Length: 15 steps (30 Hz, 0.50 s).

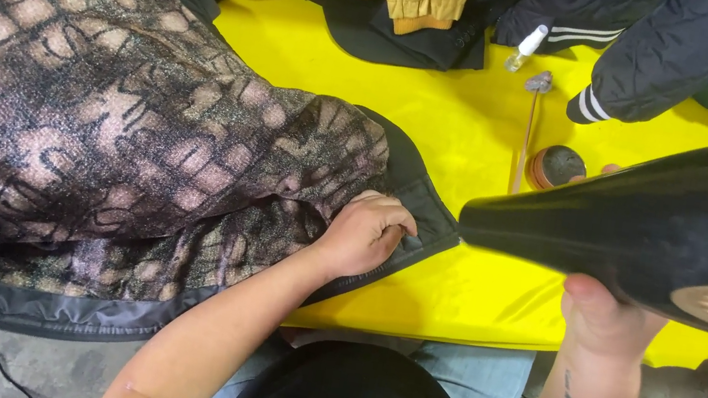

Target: The person applies a liquid from a small bottle to the edge of a patterned fabric, rubs the area with their fingers, and then uses a hairdryer to heat the treated section. They repeat the rubbing and heating process on the fabric edge.

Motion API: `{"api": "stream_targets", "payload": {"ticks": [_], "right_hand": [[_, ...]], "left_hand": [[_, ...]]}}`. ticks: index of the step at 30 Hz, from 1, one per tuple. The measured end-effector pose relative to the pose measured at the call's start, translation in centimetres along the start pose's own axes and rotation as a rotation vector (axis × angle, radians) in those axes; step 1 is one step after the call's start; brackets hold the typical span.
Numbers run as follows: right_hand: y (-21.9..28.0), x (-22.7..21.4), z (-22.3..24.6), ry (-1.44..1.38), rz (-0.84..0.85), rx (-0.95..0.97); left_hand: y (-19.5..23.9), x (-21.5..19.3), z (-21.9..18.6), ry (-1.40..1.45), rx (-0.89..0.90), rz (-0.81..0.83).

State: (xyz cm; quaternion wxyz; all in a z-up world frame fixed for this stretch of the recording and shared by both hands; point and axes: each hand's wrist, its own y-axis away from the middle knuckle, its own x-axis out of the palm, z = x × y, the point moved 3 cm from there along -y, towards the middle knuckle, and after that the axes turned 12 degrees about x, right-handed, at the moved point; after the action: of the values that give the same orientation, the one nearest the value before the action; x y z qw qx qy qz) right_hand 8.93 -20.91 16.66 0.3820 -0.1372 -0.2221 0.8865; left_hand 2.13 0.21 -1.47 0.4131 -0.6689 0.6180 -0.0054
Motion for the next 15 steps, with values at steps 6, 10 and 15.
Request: {"api": "stream_targets", "payload": {"ticks": [6,10,15], "right_hand": [[-0.7,-0.2,0.2,-0.169,0.090,0.119],[1.3,-2.1,-1.0,0.041,-0.021,0.017],[1.9,-2.9,-0.2,0.183,-0.062,0.020]], "left_hand": [[0.1,-0.1,0.0,0.004,-0.025,0.004],[0.5,0.5,0.6,-0.005,-0.013,-0.029],[0.3,0.5,0.6,-0.005,-0.007,-0.032]]}}
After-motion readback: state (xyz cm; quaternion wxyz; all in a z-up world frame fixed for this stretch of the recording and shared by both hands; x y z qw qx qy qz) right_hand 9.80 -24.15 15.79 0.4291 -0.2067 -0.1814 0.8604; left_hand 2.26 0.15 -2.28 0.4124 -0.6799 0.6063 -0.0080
